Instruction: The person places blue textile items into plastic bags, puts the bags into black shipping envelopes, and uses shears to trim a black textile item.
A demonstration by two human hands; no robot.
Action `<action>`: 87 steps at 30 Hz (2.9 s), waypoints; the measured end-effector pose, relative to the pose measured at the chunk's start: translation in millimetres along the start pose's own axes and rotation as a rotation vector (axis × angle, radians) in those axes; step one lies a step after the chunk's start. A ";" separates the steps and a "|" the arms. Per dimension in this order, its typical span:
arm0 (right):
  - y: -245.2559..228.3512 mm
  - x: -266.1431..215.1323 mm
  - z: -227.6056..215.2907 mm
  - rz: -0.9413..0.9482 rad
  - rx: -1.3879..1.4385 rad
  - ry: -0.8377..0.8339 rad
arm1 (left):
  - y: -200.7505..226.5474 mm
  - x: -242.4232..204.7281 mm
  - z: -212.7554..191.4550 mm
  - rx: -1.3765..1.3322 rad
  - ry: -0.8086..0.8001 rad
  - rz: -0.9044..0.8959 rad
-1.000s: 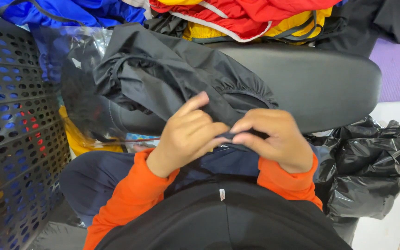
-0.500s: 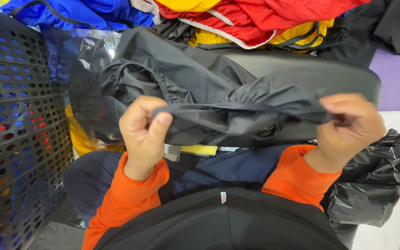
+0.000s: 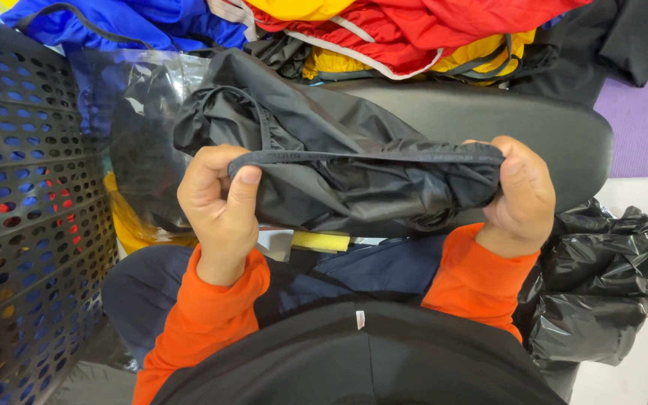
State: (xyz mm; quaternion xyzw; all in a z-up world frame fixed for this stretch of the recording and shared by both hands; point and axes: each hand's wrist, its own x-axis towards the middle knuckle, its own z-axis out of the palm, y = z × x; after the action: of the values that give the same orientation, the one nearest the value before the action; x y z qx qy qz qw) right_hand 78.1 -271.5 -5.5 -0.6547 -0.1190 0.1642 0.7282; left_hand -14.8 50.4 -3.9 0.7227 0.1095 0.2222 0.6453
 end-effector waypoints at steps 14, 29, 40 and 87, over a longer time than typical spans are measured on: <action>42.1 26.0 -4.3 0.131 0.936 -0.292 | -28.3 7.7 1.2 -0.571 0.064 -0.225; 5.5 15.0 6.8 -0.252 -0.057 0.220 | -5.7 10.7 4.5 0.317 0.259 0.312; -81.6 9.9 86.4 -0.823 -0.494 1.002 | 69.0 -14.7 7.3 0.135 0.681 0.789; -135.4 -177.7 80.0 -0.229 -0.411 -0.201 | 109.1 -133.6 -66.0 -0.671 -0.107 -0.453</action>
State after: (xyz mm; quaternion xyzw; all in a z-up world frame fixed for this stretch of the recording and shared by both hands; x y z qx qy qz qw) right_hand -104.8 -280.6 145.4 -0.7518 -0.2948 0.1172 0.5780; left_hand -176.5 33.7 83.7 0.4401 0.1538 0.0599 0.8826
